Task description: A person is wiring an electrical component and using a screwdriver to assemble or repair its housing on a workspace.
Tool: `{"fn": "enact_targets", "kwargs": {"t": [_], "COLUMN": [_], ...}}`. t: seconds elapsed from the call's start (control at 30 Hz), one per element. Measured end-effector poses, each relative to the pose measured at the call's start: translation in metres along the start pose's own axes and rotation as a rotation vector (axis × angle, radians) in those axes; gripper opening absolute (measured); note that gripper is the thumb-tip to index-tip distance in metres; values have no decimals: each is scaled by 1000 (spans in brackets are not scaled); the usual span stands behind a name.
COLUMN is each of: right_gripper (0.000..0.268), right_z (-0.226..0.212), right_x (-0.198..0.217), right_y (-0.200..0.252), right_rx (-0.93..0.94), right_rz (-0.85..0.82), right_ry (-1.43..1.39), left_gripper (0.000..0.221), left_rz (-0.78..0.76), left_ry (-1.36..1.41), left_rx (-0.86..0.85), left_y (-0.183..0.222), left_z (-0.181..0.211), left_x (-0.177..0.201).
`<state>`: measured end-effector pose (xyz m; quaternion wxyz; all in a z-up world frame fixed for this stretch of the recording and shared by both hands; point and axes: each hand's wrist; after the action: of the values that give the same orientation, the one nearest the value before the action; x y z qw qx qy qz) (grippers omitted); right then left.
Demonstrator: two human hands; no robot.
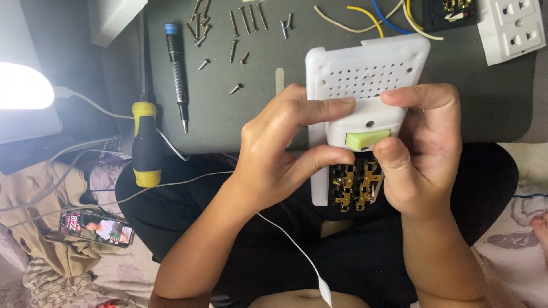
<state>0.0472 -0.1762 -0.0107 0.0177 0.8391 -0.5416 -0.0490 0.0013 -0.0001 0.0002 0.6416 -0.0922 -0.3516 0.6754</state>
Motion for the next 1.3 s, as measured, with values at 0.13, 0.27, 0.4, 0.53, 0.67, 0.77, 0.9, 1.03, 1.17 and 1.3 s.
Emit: {"fn": "enact_targets", "kwargs": {"t": [0.13, 0.27, 0.4, 0.53, 0.67, 0.77, 0.9, 1.03, 1.17, 1.3], "right_gripper": [43, 41, 40, 42, 40, 41, 43, 40, 36, 33], "right_z": [-1, 0, -2, -2, -3, 2, 4, 12, 12, 16], "right_x": [0, 1, 0, 0, 2, 6, 7, 11, 5, 4], "right_y": [1, 0, 0, 1, 1, 1, -2, -7, -11, -13], "right_rx": [3, 12, -8, -23, -20, -19, -21, -13, -16, -41], "right_rz": [18, 1, -3, 26, 38, 64, 67, 78, 69, 38], "right_ry": [23, 23, -8, 5, 38, 86, 78, 93, 82, 47], "left_gripper": [43, 40, 41, 41, 41, 42, 67, 29, 10, 20], "left_rz": [-1, -2, -4, -14, -13, -31, -185, -81, 72, -20], "left_ry": [9, 1, -3, 7, 11, 27, 62, -230, -680, -1045], "left_rx": [-7, -28, -13, 6, 9, 19, 76, 88, 179, 376], "left_y": [1, 1, 1, 1, 1, 0, -3, -11, -7, -2], "left_z": [-1, -2, -2, -1, -1, 0, 3, -6, -38, -73], "left_x": [0, 0, -1, 0, 0, 2, 20, 51, 61, 43]}}
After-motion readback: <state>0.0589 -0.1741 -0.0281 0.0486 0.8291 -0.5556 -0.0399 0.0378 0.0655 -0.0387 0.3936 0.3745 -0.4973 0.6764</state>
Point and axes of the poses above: each hand's wrist, its own y-axis away from the middle knuckle, its own x-axis out of the back of the hand, z = x × y, and after that the axes turned 14 degrees about -x, right-handed
